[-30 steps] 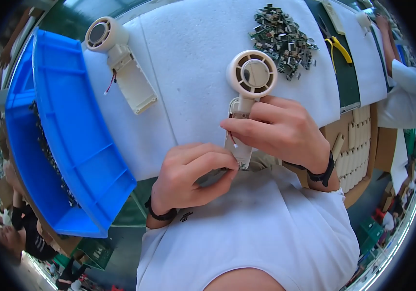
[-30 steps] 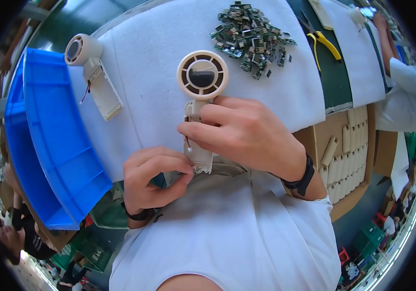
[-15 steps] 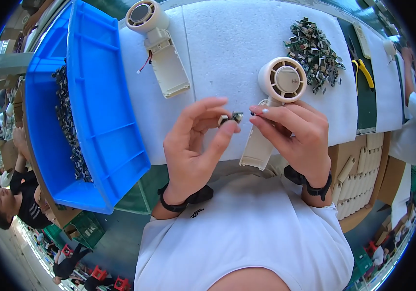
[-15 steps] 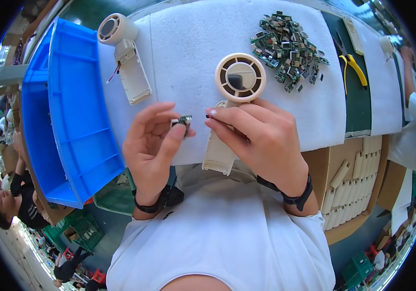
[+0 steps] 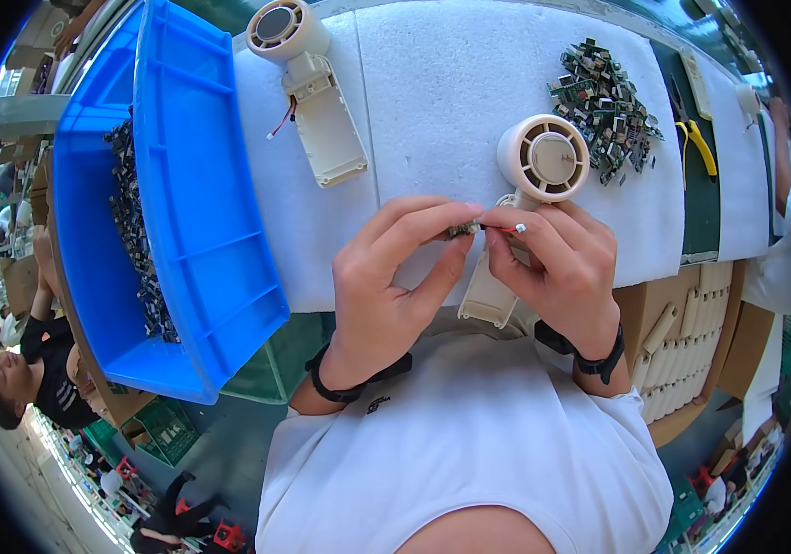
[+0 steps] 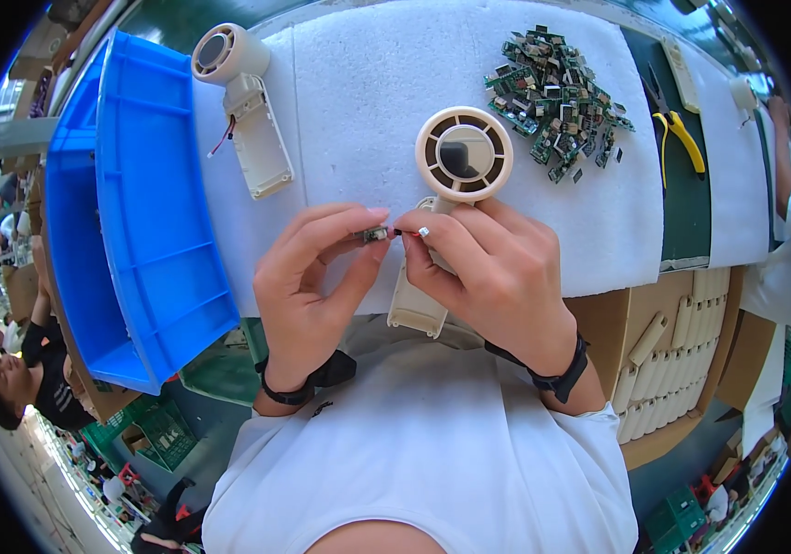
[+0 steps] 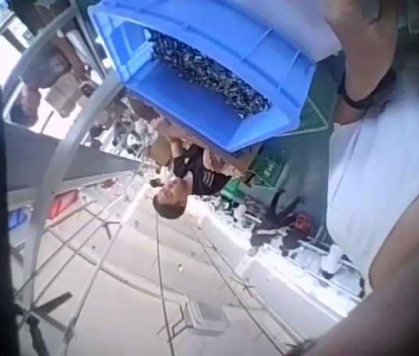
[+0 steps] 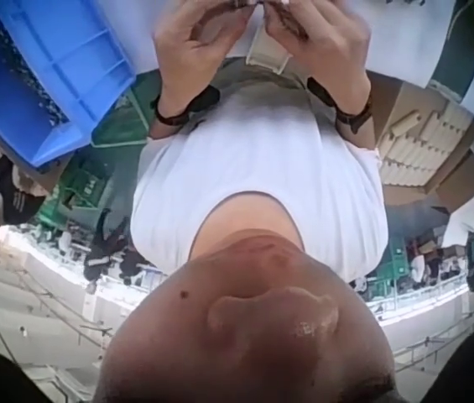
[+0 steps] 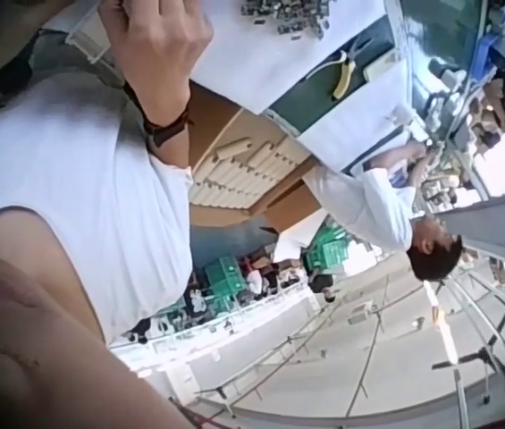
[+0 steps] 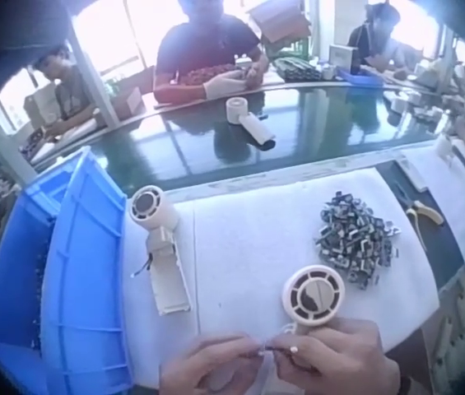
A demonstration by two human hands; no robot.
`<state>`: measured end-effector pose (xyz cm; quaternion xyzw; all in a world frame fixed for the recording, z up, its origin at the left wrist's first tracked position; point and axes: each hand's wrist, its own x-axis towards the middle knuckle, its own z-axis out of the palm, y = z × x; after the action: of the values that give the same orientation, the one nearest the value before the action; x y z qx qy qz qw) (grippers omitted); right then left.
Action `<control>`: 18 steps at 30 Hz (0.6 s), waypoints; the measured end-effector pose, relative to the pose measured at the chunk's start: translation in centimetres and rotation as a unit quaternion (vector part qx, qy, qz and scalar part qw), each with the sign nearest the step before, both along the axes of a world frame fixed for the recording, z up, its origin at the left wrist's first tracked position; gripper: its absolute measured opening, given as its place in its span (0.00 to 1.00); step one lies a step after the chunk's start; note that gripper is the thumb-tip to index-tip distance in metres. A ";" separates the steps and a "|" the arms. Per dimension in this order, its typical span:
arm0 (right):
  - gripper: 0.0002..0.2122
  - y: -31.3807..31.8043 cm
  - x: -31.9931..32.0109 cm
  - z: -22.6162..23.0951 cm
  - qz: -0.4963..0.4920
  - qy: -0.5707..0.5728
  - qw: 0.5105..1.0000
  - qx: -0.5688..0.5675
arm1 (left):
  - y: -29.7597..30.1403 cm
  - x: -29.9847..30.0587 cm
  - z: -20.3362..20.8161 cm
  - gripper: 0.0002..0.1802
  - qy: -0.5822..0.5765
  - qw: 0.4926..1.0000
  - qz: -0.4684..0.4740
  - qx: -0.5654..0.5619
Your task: Assembling small electronic components, including PCBs and batteries, into plastic housings at a factory workstation.
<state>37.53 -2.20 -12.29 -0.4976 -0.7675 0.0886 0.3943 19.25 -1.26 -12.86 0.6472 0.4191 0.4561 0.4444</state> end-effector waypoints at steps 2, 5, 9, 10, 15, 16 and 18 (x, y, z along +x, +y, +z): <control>0.12 0.0 0.0 -0.4 -0.003 -0.002 1.000 0.004 | 0.2 0.0 0.0 0.18 0.039 0.998 -0.014 0.054; 0.12 0.0 0.2 -0.7 -0.007 -0.006 1.000 0.015 | -0.1 0.5 0.0 0.19 0.075 0.991 0.001 0.111; 0.12 -0.1 0.3 -0.6 0.004 -0.007 1.000 0.009 | -0.9 1.2 -0.6 0.19 0.110 0.976 0.050 0.181; 0.12 -0.2 0.3 -0.5 0.006 -0.003 1.000 0.006 | -1.0 1.3 -0.8 0.20 0.115 0.973 0.056 0.193; 0.13 -0.2 0.3 -0.7 0.010 0.001 1.000 0.013 | -0.8 1.3 -0.6 0.19 0.112 0.974 0.067 0.182; 0.13 -0.2 0.3 -0.7 0.009 -0.001 1.000 0.019 | -0.8 1.3 -0.5 0.19 0.113 0.974 0.069 0.182; 0.13 -0.3 0.3 -0.5 0.011 -0.002 1.000 0.014 | -0.7 1.3 -0.2 0.19 0.105 0.981 0.056 0.156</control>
<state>37.85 -2.48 -12.76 -0.4836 -0.7751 0.0815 0.3984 20.51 -1.95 -13.10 0.7284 0.4230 0.4694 0.2650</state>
